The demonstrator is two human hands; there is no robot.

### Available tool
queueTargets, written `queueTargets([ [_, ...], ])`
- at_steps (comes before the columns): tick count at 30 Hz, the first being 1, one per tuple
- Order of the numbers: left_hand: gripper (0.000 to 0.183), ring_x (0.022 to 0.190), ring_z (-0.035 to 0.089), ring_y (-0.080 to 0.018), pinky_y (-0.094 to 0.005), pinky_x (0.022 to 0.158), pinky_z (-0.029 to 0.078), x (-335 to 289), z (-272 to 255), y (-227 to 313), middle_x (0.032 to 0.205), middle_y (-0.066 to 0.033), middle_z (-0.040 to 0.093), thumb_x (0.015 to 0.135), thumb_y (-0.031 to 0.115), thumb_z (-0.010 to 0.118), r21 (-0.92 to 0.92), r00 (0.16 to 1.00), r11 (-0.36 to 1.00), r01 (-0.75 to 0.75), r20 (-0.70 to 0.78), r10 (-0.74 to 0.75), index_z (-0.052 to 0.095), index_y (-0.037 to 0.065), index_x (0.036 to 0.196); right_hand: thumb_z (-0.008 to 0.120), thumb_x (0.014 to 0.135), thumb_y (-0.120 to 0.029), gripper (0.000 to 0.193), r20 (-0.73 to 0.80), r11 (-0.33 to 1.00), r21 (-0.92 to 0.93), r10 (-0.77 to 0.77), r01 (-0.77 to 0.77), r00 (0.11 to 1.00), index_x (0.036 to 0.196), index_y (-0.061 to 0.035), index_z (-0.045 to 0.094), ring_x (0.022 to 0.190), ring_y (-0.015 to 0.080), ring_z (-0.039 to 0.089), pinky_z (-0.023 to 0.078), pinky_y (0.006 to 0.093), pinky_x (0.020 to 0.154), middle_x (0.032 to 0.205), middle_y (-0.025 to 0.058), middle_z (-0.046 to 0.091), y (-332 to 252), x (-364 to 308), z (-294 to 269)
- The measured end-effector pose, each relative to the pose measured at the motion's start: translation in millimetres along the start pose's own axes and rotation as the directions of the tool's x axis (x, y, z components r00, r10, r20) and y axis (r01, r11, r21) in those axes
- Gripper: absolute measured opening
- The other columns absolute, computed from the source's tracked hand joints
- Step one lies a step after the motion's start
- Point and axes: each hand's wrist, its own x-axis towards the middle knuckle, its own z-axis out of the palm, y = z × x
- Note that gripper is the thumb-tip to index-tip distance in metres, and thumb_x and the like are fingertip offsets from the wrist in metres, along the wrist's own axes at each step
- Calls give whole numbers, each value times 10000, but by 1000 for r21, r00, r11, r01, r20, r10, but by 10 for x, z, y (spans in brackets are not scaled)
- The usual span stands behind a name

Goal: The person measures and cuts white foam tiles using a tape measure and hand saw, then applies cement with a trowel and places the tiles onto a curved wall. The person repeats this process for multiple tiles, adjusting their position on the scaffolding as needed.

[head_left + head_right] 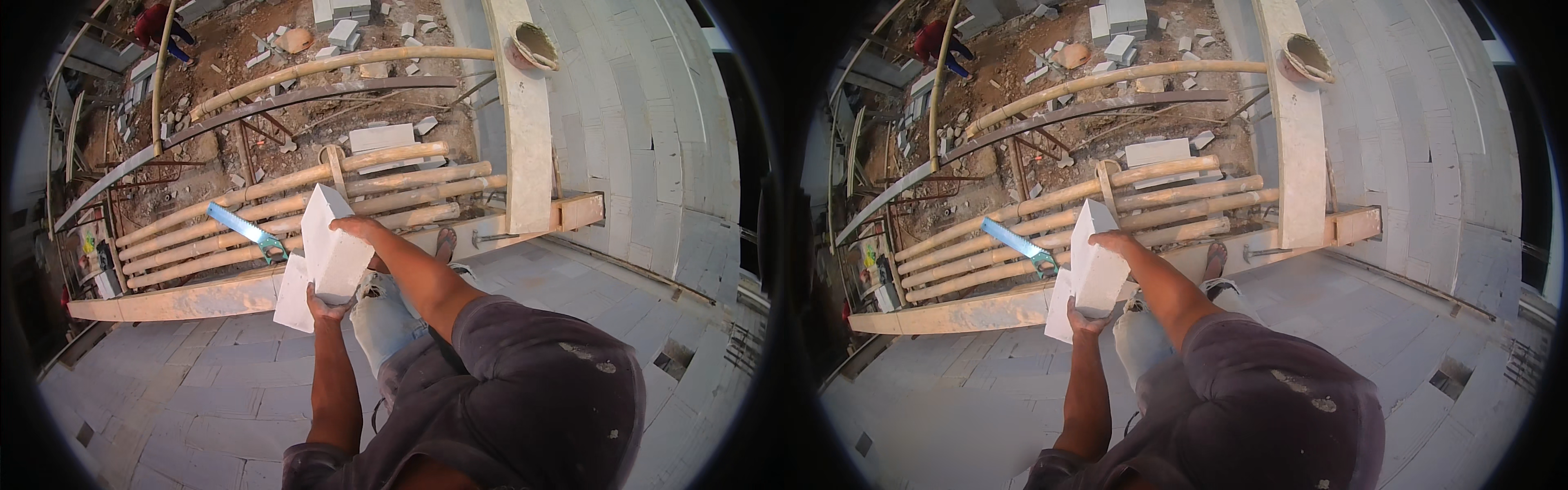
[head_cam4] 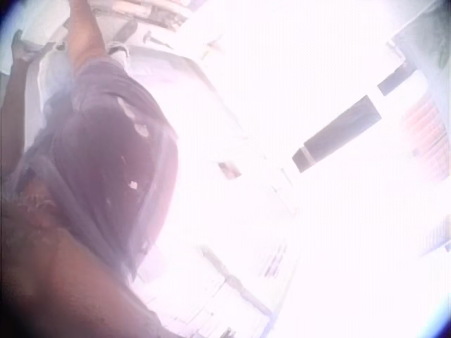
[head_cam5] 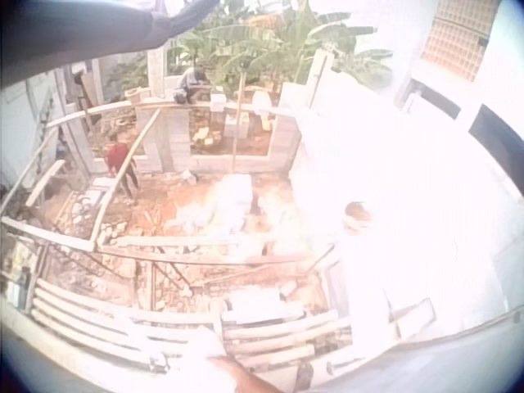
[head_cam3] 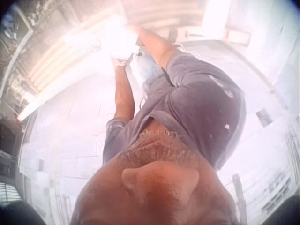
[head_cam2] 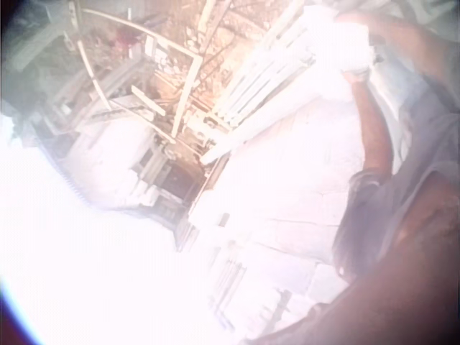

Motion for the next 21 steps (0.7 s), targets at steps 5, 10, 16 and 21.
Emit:
queueTargets([
  [5,680,1402,341,-393,-705,1076,191,-502,-124,-50,1541,-107,373,924,585,408,-1,993,1000,-9,114,9,360,223,1498,648,826,-434,561,164,977,213,-57,21,985,1221,-36,635,1021,282,651,506,434,876,1182,145,660,9,-804,-36],
  [10,643,1376,383,-385,-673,1061,254,-1018,331,-467,1526,-112,395,927,541,442,242,988,970,-30,151,-7,376,225,1484,580,896,-478,588,199,874,484,-66,-39,978,1329,-80,564,1108,285,638,498,467,929,1257,145,641,258,-2016,-689],
  [16,618,1315,452,-379,-686,1026,288,-742,972,-1235,1467,-106,470,941,525,480,476,958,872,119,176,-227,405,209,1467,559,909,-488,590,10,762,647,13,-16,1000,1342,-88,548,1131,303,627,487,500,936,1272,154,631,873,-2830,-1800],
  [21,551,1252,504,-350,-690,976,336,-570,1738,-2184,1389,-94,524,921,515,547,714,966,694,86,109,-233,507,198,1369,549,916,-497,619,-52,541,841,49,17,997,1380,-88,509,1149,327,618,482,507,962,1292,165,613,1602,-3313,-2801],
])
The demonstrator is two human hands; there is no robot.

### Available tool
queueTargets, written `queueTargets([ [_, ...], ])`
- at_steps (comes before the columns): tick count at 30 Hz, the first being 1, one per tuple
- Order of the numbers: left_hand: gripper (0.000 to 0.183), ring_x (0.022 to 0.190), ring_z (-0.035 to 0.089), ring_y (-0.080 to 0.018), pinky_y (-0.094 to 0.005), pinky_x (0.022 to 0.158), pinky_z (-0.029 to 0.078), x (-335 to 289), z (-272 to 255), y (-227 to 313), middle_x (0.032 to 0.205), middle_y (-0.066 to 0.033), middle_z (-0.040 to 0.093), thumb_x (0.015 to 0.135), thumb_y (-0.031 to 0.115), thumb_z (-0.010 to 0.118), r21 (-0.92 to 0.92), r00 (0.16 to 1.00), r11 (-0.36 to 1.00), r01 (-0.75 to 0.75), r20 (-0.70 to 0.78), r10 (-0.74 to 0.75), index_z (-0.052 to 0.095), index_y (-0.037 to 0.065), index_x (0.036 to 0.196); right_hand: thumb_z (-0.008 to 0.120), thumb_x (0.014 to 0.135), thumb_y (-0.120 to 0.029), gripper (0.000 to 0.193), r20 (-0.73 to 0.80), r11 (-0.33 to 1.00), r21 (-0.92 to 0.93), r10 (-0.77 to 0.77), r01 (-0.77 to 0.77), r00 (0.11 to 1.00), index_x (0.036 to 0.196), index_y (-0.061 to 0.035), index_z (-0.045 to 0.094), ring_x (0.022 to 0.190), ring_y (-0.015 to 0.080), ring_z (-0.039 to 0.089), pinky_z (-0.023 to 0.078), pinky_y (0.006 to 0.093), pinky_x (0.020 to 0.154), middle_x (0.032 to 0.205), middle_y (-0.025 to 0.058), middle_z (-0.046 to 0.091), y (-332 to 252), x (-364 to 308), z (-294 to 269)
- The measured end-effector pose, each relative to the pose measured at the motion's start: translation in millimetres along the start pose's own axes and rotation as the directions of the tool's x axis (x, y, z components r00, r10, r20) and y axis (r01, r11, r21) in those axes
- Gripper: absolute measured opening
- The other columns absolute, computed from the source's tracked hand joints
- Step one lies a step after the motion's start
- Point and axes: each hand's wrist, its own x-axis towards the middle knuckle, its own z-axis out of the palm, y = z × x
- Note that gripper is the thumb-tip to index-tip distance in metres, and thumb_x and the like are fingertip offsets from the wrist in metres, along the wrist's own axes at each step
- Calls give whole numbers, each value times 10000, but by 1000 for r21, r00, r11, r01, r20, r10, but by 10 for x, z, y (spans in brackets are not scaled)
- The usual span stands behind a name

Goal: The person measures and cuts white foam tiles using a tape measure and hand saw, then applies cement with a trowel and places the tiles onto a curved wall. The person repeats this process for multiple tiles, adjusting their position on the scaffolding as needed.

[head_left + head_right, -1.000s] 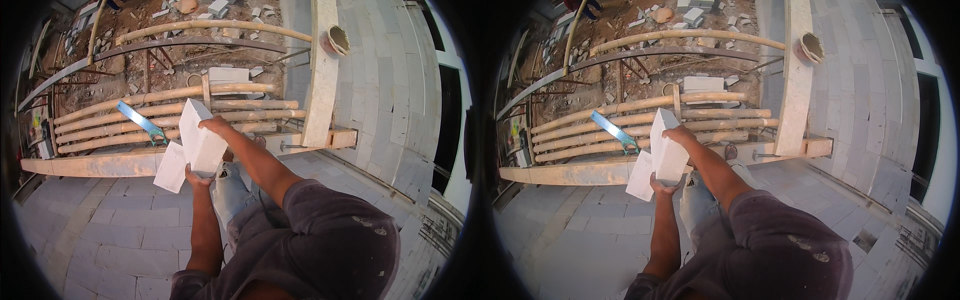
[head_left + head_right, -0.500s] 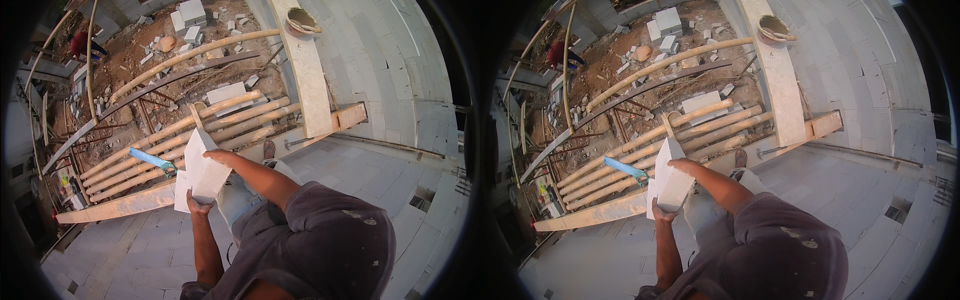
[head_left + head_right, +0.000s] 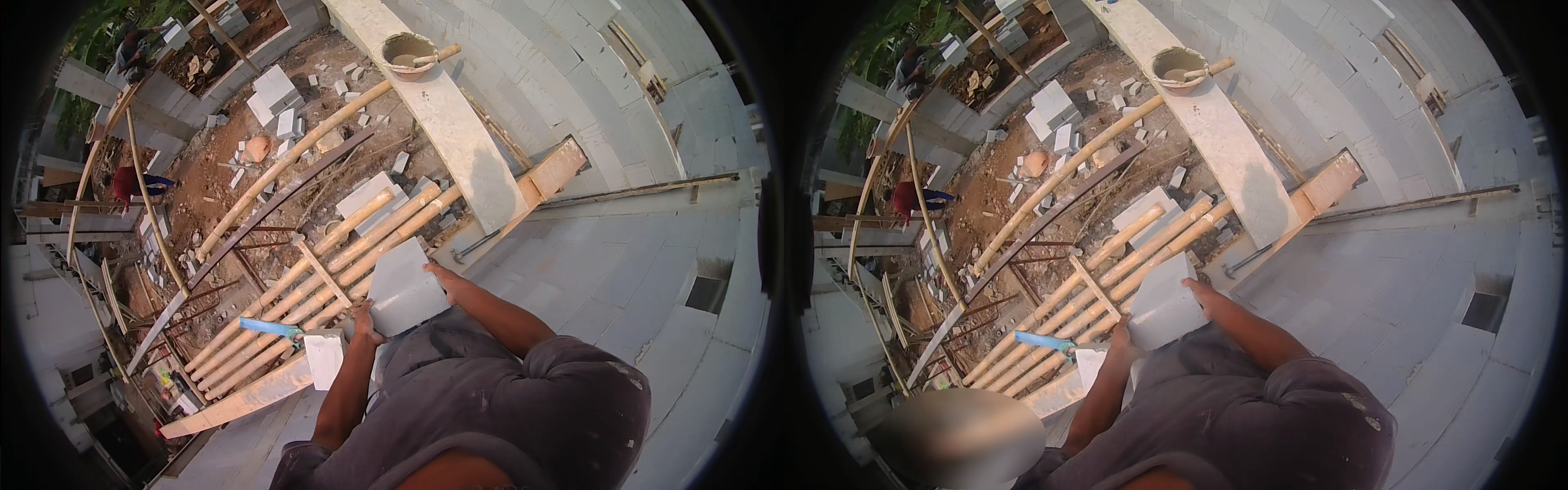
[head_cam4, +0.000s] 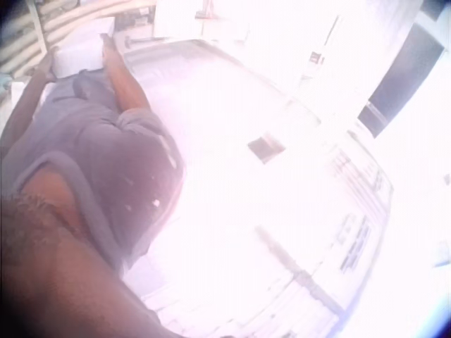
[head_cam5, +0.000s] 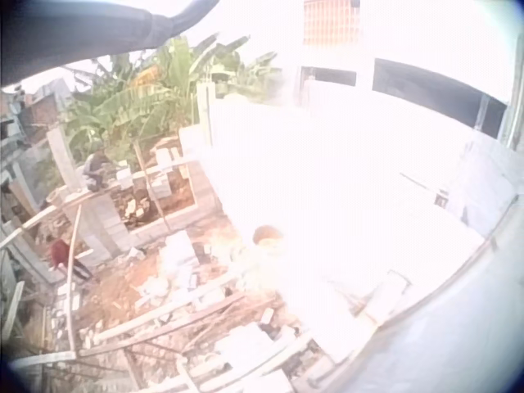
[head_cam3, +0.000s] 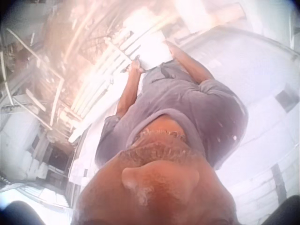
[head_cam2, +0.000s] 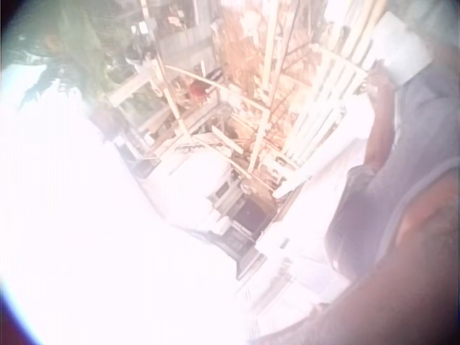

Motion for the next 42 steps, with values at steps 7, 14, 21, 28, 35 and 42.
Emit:
queueTargets([
  [7,532,1116,605,-330,-630,904,446,24,2358,36,1302,-125,580,933,471,559,321,997,945,68,7,-74,520,135,1342,531,930,-455,615,-159,897,337,-245,286,956,1394,-56,480,1148,350,617,489,538,968,1297,170,600,-684,-899,-1288],
  [14,502,1113,608,-335,-613,909,472,-143,4131,141,1276,-115,597,962,462,503,460,980,887,-54,197,-42,521,122,1331,550,928,-413,603,-171,794,366,-455,485,874,1390,-34,473,1164,343,604,502,526,958,1298,172,593,-1779,-1535,-1998],
  [21,548,1175,581,-343,-634,953,438,476,5210,566,1315,-122,587,952,445,528,292,953,950,-106,303,14,501,94,1372,572,921,-433,637,-153,782,263,-545,565,825,1403,-29,470,1194,336,588,485,491,999,1314,163,591,-3161,-1524,-2368],
  [28,542,1178,579,-339,-639,969,421,1159,6289,1255,1324,-115,583,944,444,545,130,984,983,-128,137,110,511,116,1375,610,886,-447,662,-193,911,72,-388,407,901,1393,-39,489,1174,330,593,475,487,990,1313,154,595,-5016,-911,-2650],
  [35,593,1175,577,-340,-618,979,403,1772,7066,2062,1318,-126,583,934,502,529,62,991,990,-125,-48,128,491,121,1386,623,867,-456,626,8,962,68,-264,263,964,1337,-50,543,1114,326,625,480,484,970,1251,155,633,-6421,-13,-2873],
  [42,606,1083,615,-330,-553,922,463,2455,7321,2726,1268,-161,603,911,449,589,34,963,981,-193,-185,196,513,33,1345,612,876,-498,603,-66,991,-26,-136,134,989,1288,-58,588,1096,334,635,493,518,941,1222,151,657,-7435,317,-2526],
])
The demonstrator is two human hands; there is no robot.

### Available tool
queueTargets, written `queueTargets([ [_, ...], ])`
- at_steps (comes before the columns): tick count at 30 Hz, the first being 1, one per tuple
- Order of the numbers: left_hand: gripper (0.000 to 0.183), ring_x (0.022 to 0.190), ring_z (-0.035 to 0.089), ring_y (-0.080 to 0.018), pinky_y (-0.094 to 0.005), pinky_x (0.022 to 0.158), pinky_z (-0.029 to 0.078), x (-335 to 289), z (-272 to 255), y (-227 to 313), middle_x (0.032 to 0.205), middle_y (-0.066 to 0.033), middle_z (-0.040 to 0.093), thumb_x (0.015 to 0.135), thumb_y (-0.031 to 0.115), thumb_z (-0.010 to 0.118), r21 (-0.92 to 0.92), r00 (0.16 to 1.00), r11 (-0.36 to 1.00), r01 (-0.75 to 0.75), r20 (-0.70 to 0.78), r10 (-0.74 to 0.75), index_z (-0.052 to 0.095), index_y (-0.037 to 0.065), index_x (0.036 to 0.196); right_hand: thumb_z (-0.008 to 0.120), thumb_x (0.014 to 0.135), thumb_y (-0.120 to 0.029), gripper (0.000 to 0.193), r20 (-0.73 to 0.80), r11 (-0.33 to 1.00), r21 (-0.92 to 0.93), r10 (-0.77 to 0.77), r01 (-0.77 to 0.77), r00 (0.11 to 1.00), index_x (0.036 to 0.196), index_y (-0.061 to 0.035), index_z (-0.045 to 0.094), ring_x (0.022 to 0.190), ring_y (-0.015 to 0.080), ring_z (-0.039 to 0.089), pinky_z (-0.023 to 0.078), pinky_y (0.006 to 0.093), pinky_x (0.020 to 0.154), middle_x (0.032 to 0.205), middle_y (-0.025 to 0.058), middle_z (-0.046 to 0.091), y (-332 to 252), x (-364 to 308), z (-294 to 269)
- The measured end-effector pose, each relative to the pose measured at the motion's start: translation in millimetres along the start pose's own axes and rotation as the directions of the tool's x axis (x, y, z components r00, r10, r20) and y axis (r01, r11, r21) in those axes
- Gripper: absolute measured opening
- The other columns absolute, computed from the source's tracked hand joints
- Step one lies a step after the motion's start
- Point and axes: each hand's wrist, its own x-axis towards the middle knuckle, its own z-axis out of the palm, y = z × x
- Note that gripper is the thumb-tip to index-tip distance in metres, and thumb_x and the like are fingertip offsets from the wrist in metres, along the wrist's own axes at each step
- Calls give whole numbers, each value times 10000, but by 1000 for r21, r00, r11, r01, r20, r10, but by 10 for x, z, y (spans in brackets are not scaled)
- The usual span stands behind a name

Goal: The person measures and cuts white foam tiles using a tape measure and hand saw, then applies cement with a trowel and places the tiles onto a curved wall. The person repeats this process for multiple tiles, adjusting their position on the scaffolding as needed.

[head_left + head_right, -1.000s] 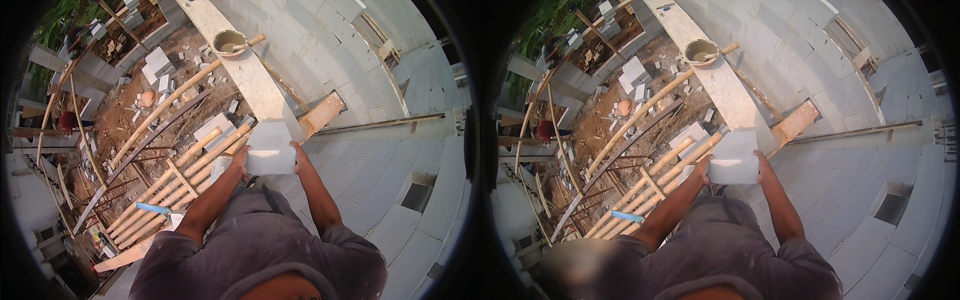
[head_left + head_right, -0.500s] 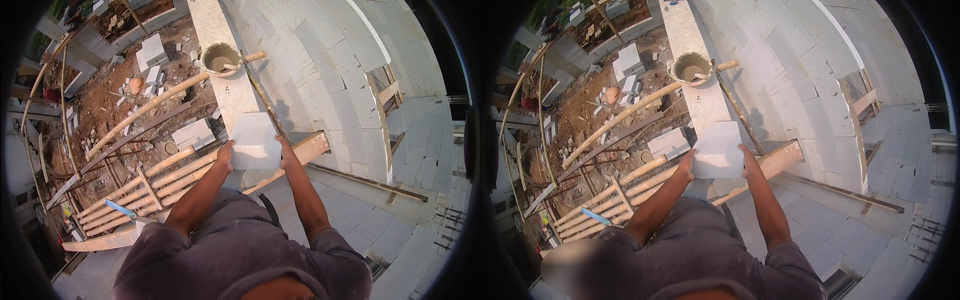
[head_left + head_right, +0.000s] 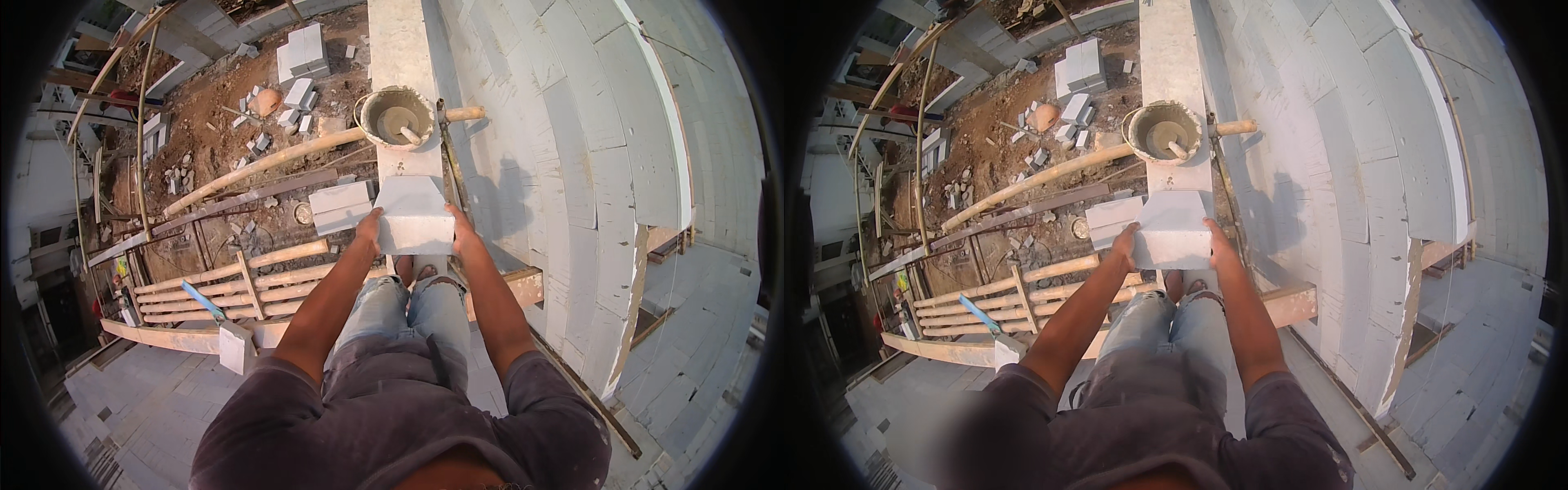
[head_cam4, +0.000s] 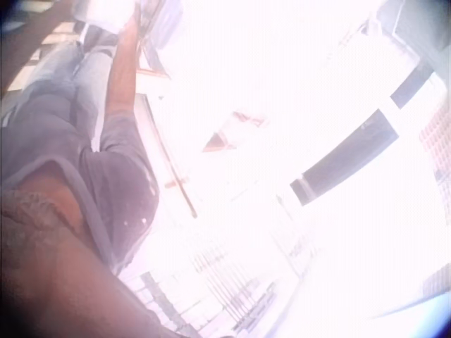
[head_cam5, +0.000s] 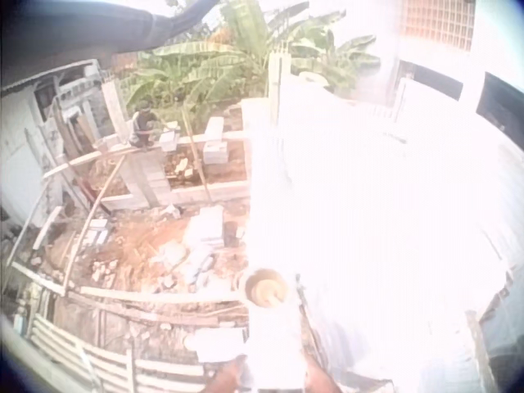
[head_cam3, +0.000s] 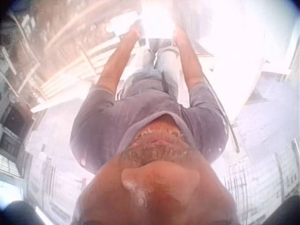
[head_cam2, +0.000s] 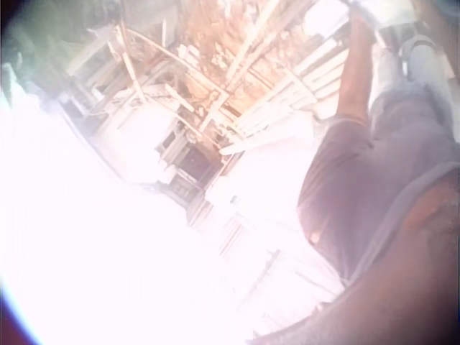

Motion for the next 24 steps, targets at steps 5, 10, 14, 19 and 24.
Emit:
queueTargets([
  [5,632,1071,615,-322,-497,929,475,-59,494,367,1264,-186,597,903,420,621,50,990,996,-73,-115,78,513,-18,1347,610,874,-522,611,29,996,-15,85,-85,996,1291,-76,587,1081,335,633,494,513,939,1227,151,653,-451,460,-186],
  [10,687,1187,559,-304,-446,989,448,-318,608,461,1330,-188,564,921,468,601,152,980,976,-157,-99,173,483,-7,1403,619,870,-531,639,69,980,-139,153,-143,986,1330,-92,560,1126,318,605,468,507,982,1285,144,620,-727,487,-183],
  [14,779,1263,505,-306,-464,1038,419,23,308,37,1422,-158,489,940,563,554,238,983,954,-185,38,181,351,60,1499,667,845,-513,676,-37,925,-252,285,-285,958,1355,-90,535,1192,296,566,447,507,993,1313,132,590,-715,615,-449],
  [19,778,1304,480,-273,-392,1103,362,-198,-7,-462,1409,-194,512,970,563,527,413,996,907,-83,53,67,377,2,1489,686,829,-486,640,-222,855,-396,264,-334,939,1299,-66,574,1140,246,595,492,416,895,1234,116,627,-965,394,-419],
  [24,709,1226,546,-272,-383,1041,414,124,-179,323,1262,-216,617,979,543,540,663,997,746,-58,81,5,548,-79,1320,656,854,-394,545,-21,197,-979,-306,42,952,1186,36,616,1093,382,610,491,459,905,1131,258,633,-1417,1400,-368],
])
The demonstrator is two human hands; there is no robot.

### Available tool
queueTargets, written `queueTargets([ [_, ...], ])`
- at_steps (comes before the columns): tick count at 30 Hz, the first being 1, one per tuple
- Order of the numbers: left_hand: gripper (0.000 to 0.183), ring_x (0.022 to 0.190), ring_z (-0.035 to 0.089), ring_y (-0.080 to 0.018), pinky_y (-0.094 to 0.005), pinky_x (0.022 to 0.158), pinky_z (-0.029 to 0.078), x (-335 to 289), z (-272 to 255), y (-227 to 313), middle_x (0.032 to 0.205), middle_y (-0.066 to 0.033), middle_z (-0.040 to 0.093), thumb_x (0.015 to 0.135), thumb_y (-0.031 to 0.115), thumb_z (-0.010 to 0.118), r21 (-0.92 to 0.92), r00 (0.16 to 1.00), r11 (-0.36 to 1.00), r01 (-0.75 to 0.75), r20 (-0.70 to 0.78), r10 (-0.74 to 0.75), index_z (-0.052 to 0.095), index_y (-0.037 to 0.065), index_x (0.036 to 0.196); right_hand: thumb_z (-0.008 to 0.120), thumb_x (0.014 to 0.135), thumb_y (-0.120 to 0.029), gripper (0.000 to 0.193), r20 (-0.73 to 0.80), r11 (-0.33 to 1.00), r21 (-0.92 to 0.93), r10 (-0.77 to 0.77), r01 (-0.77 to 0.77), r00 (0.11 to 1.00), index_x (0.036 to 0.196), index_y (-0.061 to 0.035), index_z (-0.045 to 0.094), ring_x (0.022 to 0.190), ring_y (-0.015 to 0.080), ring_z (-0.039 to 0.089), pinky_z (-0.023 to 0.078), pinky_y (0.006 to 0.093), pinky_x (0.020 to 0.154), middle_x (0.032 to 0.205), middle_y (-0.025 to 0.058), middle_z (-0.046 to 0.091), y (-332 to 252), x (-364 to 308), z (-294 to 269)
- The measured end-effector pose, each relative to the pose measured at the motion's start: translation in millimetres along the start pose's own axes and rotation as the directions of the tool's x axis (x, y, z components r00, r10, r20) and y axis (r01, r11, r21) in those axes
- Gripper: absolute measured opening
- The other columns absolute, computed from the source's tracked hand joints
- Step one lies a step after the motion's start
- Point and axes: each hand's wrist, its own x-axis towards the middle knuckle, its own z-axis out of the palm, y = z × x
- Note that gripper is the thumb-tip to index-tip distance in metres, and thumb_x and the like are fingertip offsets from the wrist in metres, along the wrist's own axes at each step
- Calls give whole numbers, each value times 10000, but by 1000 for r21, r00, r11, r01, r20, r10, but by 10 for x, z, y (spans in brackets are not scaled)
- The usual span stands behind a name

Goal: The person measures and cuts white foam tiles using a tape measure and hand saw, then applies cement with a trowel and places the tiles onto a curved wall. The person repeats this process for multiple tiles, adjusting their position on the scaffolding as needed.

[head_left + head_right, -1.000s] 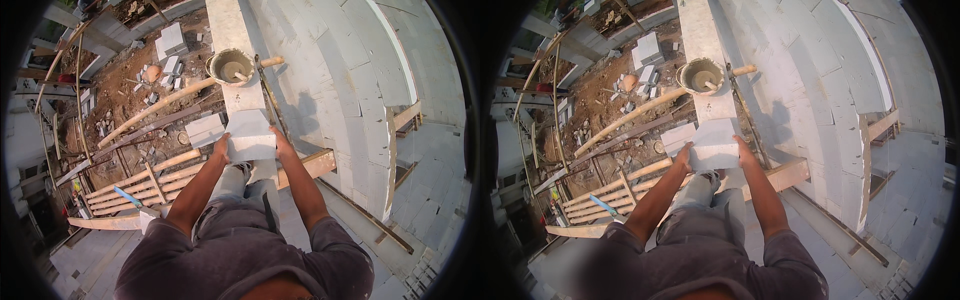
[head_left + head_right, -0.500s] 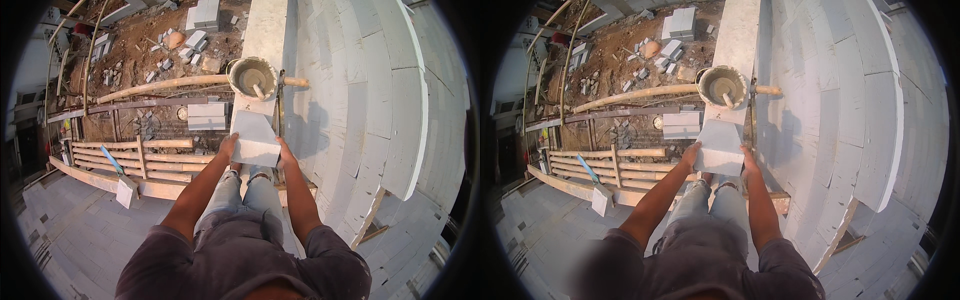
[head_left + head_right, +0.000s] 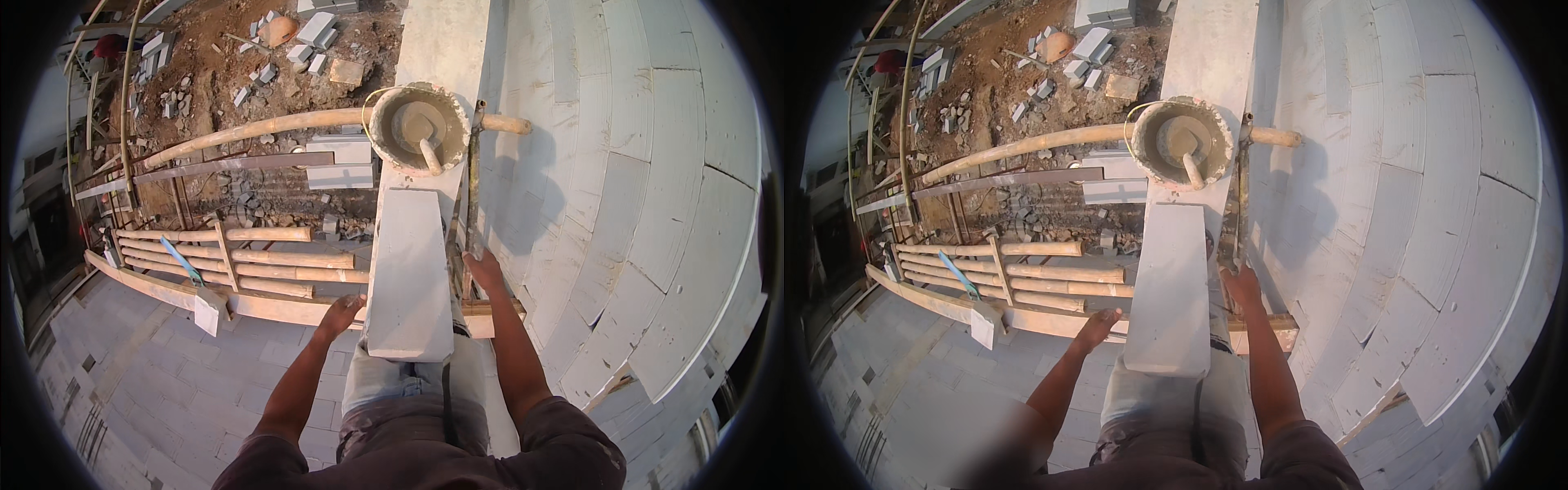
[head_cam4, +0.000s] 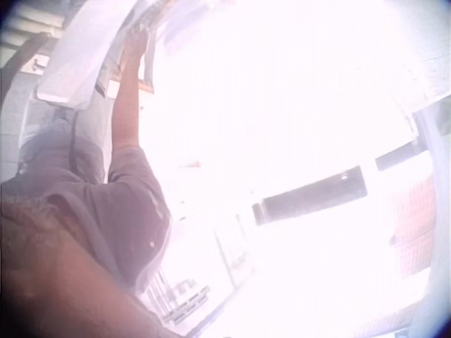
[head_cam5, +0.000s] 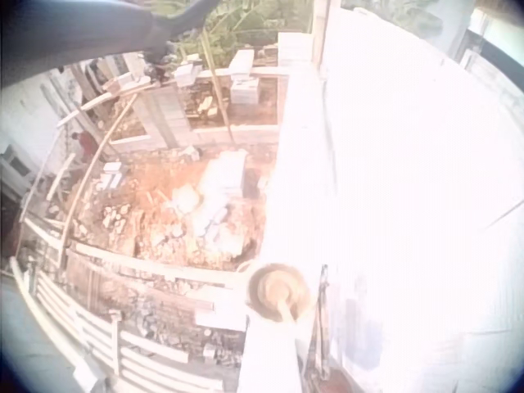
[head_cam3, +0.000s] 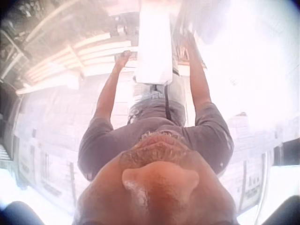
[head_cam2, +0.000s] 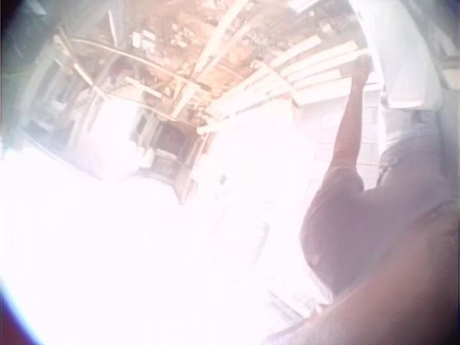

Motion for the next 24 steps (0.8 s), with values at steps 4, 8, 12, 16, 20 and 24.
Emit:
queueTargets([
  [4,810,1294,498,-288,-367,1067,395,1924,-434,87,1372,-207,549,908,510,679,-53,956,993,-103,-280,84,424,-52,1433,657,893,-389,598,-172,896,-341,-356,283,919,1308,21,525,1202,407,549,465,461,1004,1314,250,543,-394,1480,454],
  [8,979,1385,396,-378,-475,1081,388,3447,-755,1093,1523,-244,376,846,552,721,-318,883,871,-375,-410,230,268,28,1537,662,891,-301,507,-172,772,-561,-462,299,870,1303,-25,552,1211,347,572,488,439,1005,1327,178,561,-1044,2634,800],
  [12,333,991,645,-219,-357,899,526,4103,-852,1745,1136,-122,656,925,123,674,-394,868,818,-420,-438,235,557,1,1211,645,896,-299,460,-28,811,-572,-163,118,986,1264,-34,568,1155,371,620,505,450,967,1253,196,634,-1344,3122,924],
  [16,287,938,639,-207,-345,783,536,4100,-541,1561,1069,-147,650,898,26,641,-231,647,646,-728,-543,535,530,-36,1155,624,891,-262,469,-20,748,-646,-214,150,977,1309,-72,528,1119,377,640,526,473,908,1198,199,663,-1353,2962,526],
  [20,333,709,660,-251,-371,685,536,3749,-118,1715,955,-153,646,891,58,659,-213,599,578,-787,-484,637,483,-13,1165,609,863,-216,513,-137,530,-840,-420,120,897,1353,-120,489,1011,353,675,545,484,817,1144,150,664,-983,2861,-48],
  [24,380,808,664,-324,-420,748,533,3549,134,1890,998,-195,639,902,117,673,36,599,675,-737,-427,677,481,11,1212,596,848,-189,482,-165,416,-907,-496,66,852,1323,-155,525,972,346,686,548,477,805,1140,122,663,-752,2887,-290],
])
